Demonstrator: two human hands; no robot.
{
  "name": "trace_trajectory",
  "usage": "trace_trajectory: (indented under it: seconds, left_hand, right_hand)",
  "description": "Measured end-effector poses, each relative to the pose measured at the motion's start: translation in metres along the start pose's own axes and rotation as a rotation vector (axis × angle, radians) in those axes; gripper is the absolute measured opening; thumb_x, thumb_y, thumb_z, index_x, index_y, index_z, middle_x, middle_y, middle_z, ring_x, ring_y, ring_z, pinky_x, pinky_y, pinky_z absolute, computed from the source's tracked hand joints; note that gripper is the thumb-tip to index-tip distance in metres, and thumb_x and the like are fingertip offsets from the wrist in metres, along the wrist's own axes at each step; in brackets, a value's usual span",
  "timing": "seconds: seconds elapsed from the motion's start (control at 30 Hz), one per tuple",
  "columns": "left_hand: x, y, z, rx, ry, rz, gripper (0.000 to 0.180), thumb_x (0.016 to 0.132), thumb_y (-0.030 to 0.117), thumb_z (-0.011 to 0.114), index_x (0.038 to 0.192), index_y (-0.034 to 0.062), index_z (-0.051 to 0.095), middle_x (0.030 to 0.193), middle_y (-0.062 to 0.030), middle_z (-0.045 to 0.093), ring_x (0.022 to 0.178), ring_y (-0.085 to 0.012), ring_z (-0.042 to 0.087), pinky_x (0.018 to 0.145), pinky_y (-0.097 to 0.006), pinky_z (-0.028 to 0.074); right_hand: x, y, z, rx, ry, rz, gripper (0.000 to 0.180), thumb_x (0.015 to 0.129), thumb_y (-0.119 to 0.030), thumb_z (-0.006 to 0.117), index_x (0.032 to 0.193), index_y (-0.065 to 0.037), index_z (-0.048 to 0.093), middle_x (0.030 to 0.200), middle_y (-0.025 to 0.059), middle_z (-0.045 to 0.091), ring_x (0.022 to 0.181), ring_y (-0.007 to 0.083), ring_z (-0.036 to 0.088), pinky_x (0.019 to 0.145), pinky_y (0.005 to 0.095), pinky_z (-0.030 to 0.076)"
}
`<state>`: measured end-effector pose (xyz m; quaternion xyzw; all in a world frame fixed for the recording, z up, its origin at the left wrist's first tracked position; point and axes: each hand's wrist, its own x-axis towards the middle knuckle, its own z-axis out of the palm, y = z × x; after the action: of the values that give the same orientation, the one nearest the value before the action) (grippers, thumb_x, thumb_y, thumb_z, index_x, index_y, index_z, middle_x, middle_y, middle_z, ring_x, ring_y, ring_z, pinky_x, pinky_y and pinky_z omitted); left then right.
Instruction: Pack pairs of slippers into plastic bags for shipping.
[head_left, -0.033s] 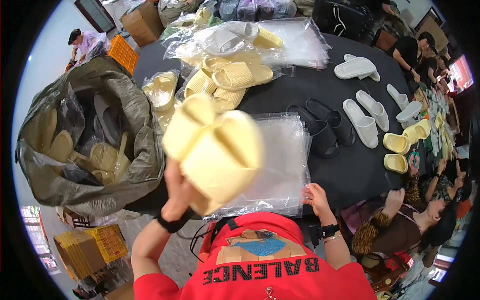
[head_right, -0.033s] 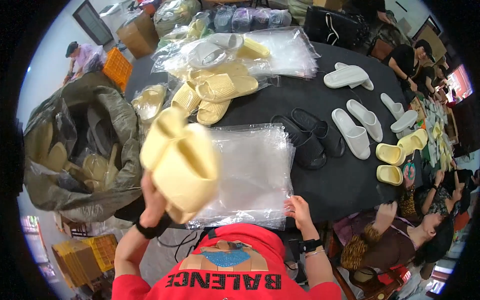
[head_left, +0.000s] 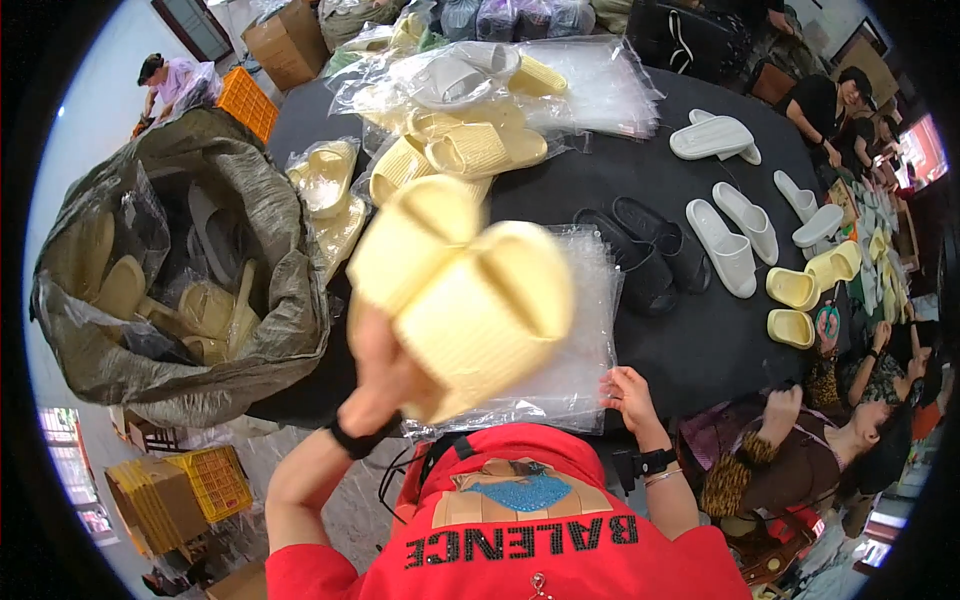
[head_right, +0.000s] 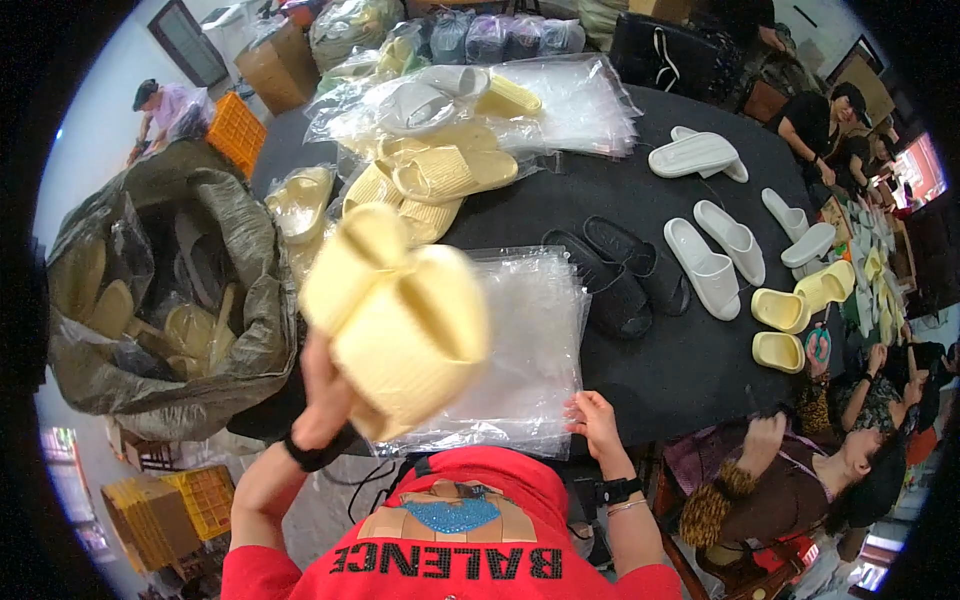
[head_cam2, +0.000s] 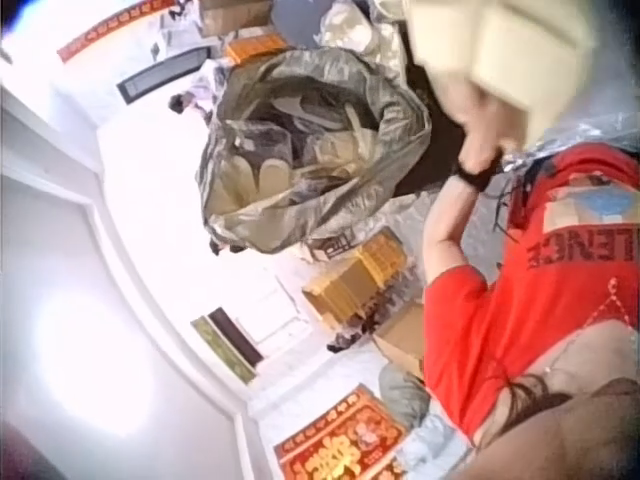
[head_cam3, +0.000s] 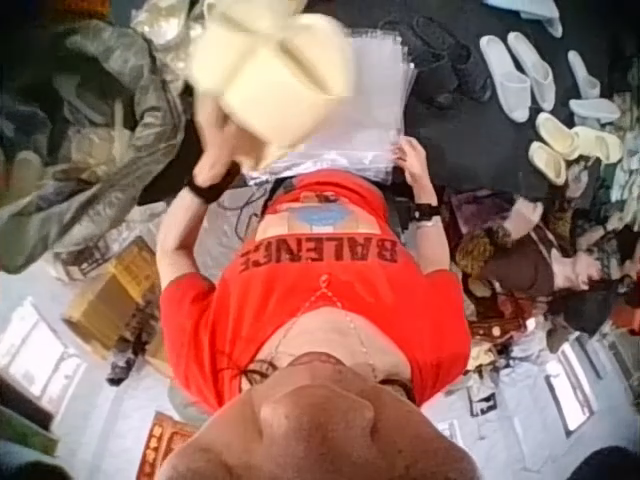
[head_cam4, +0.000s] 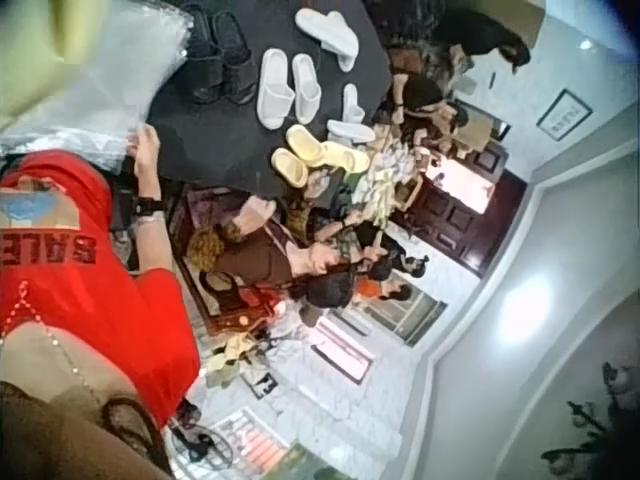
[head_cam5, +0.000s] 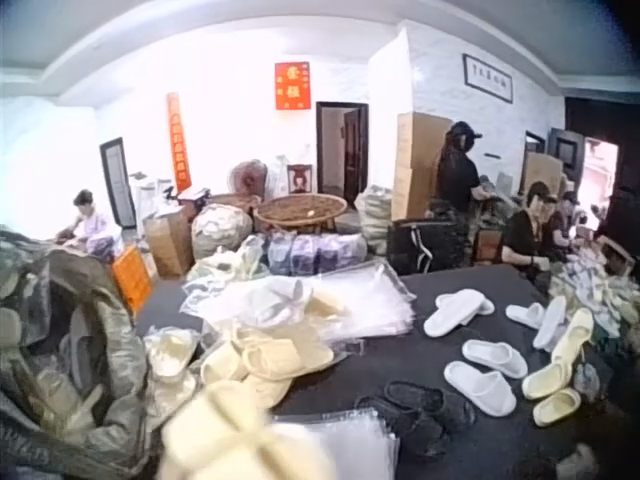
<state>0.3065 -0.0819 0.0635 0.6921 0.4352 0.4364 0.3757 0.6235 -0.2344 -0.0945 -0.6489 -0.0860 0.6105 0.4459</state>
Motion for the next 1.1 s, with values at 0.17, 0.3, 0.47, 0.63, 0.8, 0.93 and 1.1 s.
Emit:
trace_trajectory:
  seconds: [0.17, 0.3, 0.47, 0.63, 0.8, 0.93, 1.1]
  left_hand:
    - [0.005, -0.033, 0.137, 0.263, -0.216, 0.245, 0.018, 0.064, 0.002, 0.054, 0.081, 0.0001, 0.05, 0.083, -0.0178, 0.05, 0.078, -0.0339, 0.049, 0.068, -0.042, 0.042]
    - [-0.025, -0.117, 0.157, 0.554, -0.332, -0.016, 0.013, 0.067, 0.005, 0.054, 0.079, 0.0006, 0.051, 0.079, -0.0159, 0.051, 0.078, -0.0325, 0.051, 0.067, -0.043, 0.042]
    - [-0.046, -0.214, 0.033, 0.946, -0.207, -0.048, 0.01, 0.068, 0.006, 0.054, 0.077, 0.0016, 0.053, 0.079, -0.0152, 0.052, 0.078, -0.0337, 0.05, 0.067, -0.044, 0.041]
    - [0.003, -0.15, -0.002, 0.877, 0.025, 0.08, 0.021, 0.066, 0.0, 0.053, 0.086, -0.001, 0.05, 0.092, -0.0172, 0.05, 0.084, -0.0362, 0.048, 0.068, -0.046, 0.04]
    - [0.024, -0.091, 0.085, 0.702, -0.3, 0.211, 0.013, 0.066, 0.003, 0.054, 0.078, 0.0009, 0.05, 0.082, -0.0157, 0.051, 0.079, -0.0333, 0.05, 0.065, -0.043, 0.043]
    - [0.004, -0.132, 0.157, 0.741, -0.572, 0.183, 0.014, 0.073, 0.011, 0.053, 0.085, 0.003, 0.053, 0.092, -0.0117, 0.053, 0.089, -0.0294, 0.051, 0.069, -0.041, 0.046]
    - [0.029, -0.175, 0.138, 0.842, -0.41, 0.173, 0.019, 0.066, 0.005, 0.054, 0.085, 0.0036, 0.054, 0.088, -0.0142, 0.054, 0.088, -0.03, 0.051, 0.074, -0.04, 0.043]
  right_hand:
    - [0.017, 0.024, 0.02, -0.021, -0.025, -0.057, 0.026, 0.082, -0.017, 0.058, 0.105, -0.006, 0.054, 0.081, 0.0041, 0.06, 0.066, 0.0128, 0.057, 0.052, 0.0273, 0.049]
    - [0.023, 0.022, 0.028, -0.022, 0.044, -0.163, 0.007, 0.086, -0.011, 0.052, 0.083, -0.006, 0.047, 0.072, 0.0048, 0.057, 0.057, 0.0129, 0.057, 0.05, 0.0268, 0.049]
    - [0.018, 0.022, 0.024, -0.159, 0.084, -0.235, 0.01, 0.087, -0.011, 0.051, 0.081, -0.005, 0.047, 0.068, 0.0046, 0.055, 0.056, 0.0113, 0.056, 0.048, 0.0261, 0.049]
    - [0.02, 0.02, 0.012, -0.829, 0.171, -0.407, 0.021, 0.079, -0.023, 0.06, 0.083, -0.004, 0.053, 0.067, 0.0094, 0.061, 0.065, 0.0225, 0.061, 0.058, 0.0349, 0.048]
    - [0.004, 0.001, 0.03, -0.962, 0.215, -0.293, 0.023, 0.079, -0.032, 0.057, 0.085, -0.01, 0.056, 0.077, 0.009, 0.064, 0.076, 0.0295, 0.061, 0.065, 0.0406, 0.045]
    - [0.009, 0.012, 0.029, -0.944, 0.233, -0.359, 0.021, 0.078, -0.026, 0.059, 0.082, -0.007, 0.057, 0.071, 0.0096, 0.063, 0.069, 0.0284, 0.061, 0.06, 0.0373, 0.046]
    - [0.014, 0.022, 0.019, -0.937, 0.257, -0.357, 0.02, 0.078, -0.028, 0.056, 0.082, -0.009, 0.058, 0.072, 0.0104, 0.063, 0.071, 0.0297, 0.061, 0.062, 0.0402, 0.046]
